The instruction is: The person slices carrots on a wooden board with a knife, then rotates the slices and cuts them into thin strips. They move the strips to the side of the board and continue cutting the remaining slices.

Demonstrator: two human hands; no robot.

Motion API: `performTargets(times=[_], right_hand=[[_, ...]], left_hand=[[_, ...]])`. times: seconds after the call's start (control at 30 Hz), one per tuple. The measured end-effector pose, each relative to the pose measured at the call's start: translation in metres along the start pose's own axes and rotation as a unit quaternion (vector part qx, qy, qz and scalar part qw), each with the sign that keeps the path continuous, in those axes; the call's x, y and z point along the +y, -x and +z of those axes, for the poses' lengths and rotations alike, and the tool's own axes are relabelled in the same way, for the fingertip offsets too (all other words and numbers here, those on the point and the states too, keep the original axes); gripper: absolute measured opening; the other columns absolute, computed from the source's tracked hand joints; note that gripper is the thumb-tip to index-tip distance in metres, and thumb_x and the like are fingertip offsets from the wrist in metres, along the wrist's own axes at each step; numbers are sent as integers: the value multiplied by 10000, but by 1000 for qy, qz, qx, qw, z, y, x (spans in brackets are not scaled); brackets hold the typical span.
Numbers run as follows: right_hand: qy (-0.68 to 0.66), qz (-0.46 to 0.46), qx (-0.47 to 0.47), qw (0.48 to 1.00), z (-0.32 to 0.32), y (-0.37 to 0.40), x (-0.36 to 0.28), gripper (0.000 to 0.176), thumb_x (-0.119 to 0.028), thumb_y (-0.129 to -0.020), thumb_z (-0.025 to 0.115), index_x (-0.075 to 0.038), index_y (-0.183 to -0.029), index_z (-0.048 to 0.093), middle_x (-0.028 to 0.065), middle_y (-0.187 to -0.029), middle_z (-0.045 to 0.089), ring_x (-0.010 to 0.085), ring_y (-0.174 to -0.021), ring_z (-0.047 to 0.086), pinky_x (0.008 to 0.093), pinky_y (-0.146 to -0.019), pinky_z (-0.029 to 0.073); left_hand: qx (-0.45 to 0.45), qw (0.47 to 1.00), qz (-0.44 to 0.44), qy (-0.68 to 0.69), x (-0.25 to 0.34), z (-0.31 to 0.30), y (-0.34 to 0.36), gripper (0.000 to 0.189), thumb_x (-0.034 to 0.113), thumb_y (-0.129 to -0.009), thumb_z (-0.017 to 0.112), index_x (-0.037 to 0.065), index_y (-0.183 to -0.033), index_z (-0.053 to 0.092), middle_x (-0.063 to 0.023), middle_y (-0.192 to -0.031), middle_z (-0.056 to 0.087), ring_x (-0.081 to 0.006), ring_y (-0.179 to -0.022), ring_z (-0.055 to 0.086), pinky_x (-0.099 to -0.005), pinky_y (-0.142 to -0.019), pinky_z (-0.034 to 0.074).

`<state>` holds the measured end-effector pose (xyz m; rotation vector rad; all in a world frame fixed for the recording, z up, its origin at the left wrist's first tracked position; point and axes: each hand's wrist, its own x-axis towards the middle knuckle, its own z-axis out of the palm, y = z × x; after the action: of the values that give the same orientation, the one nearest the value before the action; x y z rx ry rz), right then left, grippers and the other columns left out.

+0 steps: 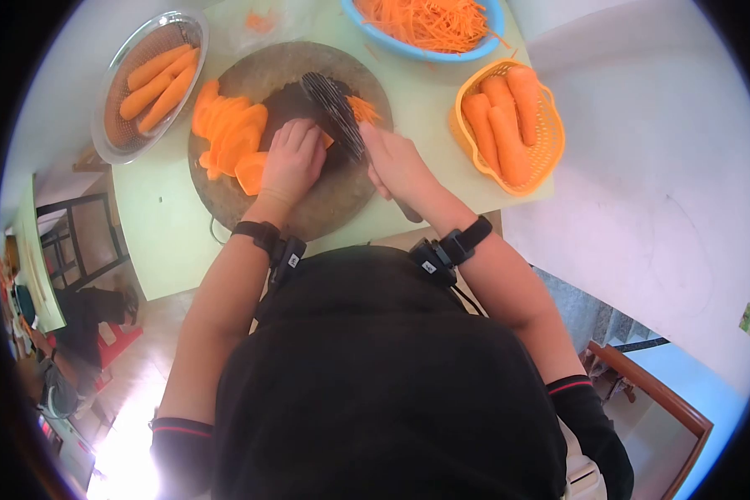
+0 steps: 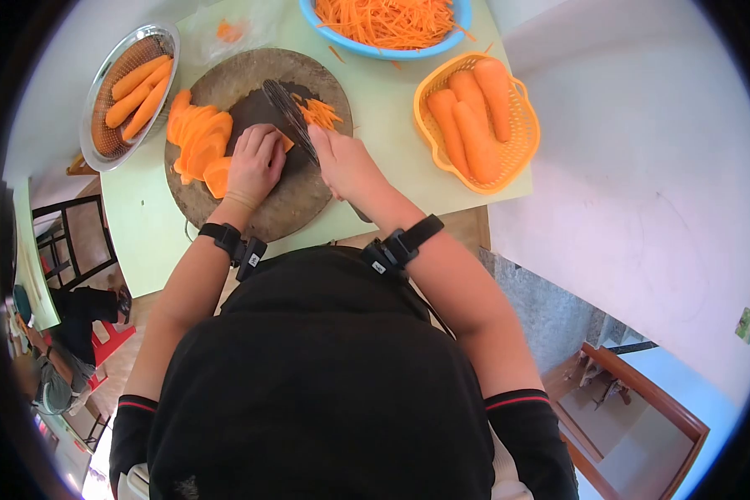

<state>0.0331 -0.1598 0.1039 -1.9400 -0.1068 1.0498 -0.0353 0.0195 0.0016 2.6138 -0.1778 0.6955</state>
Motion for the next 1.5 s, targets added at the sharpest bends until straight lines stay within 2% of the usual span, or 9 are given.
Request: performTargets(times=[0.1,0.17,0.4,0.47,0.8,1.0,1.07,1.27,1.5], right_hand=[[26,-14,6,1000,2,10,8,493,-424,-1029,352,-16,-944,616,254,-726,632,447,-713,624,517,-647,500],[164,-216,82,959,7,6,26,486,-427,-1029,351,-26,-941,610,241,-706,634,440,-693,628,518,-632,499],[244,-154,51,956,6,17,11,455,-409,-1026,384,-18,-952,603,265,-754,612,480,-739,578,511,-666,457],[285,-184,66,938,6,16,13,483,-430,-1028,352,-28,-933,603,228,-711,641,430,-698,634,519,-645,509],[282,-186,71,938,16,-5,7,431,-396,-1025,383,-34,-957,607,232,-791,641,448,-769,608,516,-680,471],[211,-249,86,941,9,-24,13,438,-397,-1029,375,-28,-988,607,218,-792,647,431,-754,615,493,-670,482],[71,-31,8,997,-1,-8,-4,512,-417,-1027,350,2,-948,634,246,-780,646,441,-763,628,505,-697,501],[214,-197,52,955,5,6,13,497,-423,-1029,351,-10,-949,617,244,-779,648,447,-759,626,512,-690,500],[254,-187,49,948,3,15,5,484,-422,-1028,354,-26,-926,613,238,-753,648,441,-745,631,520,-677,507]], left_hand=[[19,1000,-4,10,-1,4,2,219,37,-746,663,2,-955,606,-129,-1040,582,-316,-1007,566,-398,-854,471],[17,1000,-1,9,-2,4,2,216,34,-747,660,1,-953,606,-128,-1038,583,-316,-1002,566,-399,-850,472],[16,1000,11,-8,-1,1,1,234,34,-730,662,-5,-955,612,-137,-1033,588,-322,-998,570,-405,-834,481],[16,1000,12,-6,-1,1,1,243,36,-726,663,-6,-960,614,-138,-1033,589,-322,-997,570,-405,-833,482],[13,1000,10,6,-1,-1,1,276,43,-718,670,-5,-985,622,-132,-1036,598,-316,-990,574,-399,-817,484],[16,1000,4,16,-1,0,0,263,21,-721,664,-11,-978,618,-133,-1045,595,-319,-982,575,-403,-834,483],[12,1000,-1,18,-1,0,0,256,16,-725,662,-14,-976,617,-134,-1043,593,-320,-983,574,-405,-839,483],[10,1000,-19,21,0,3,2,240,13,-741,658,-26,-973,614,-146,-1029,584,-329,-986,565,-407,-845,481],[1,1000,-13,15,1,-2,0,244,17,-740,659,-33,-974,615,-160,-1029,582,-342,-980,558,-412,-839,477]])
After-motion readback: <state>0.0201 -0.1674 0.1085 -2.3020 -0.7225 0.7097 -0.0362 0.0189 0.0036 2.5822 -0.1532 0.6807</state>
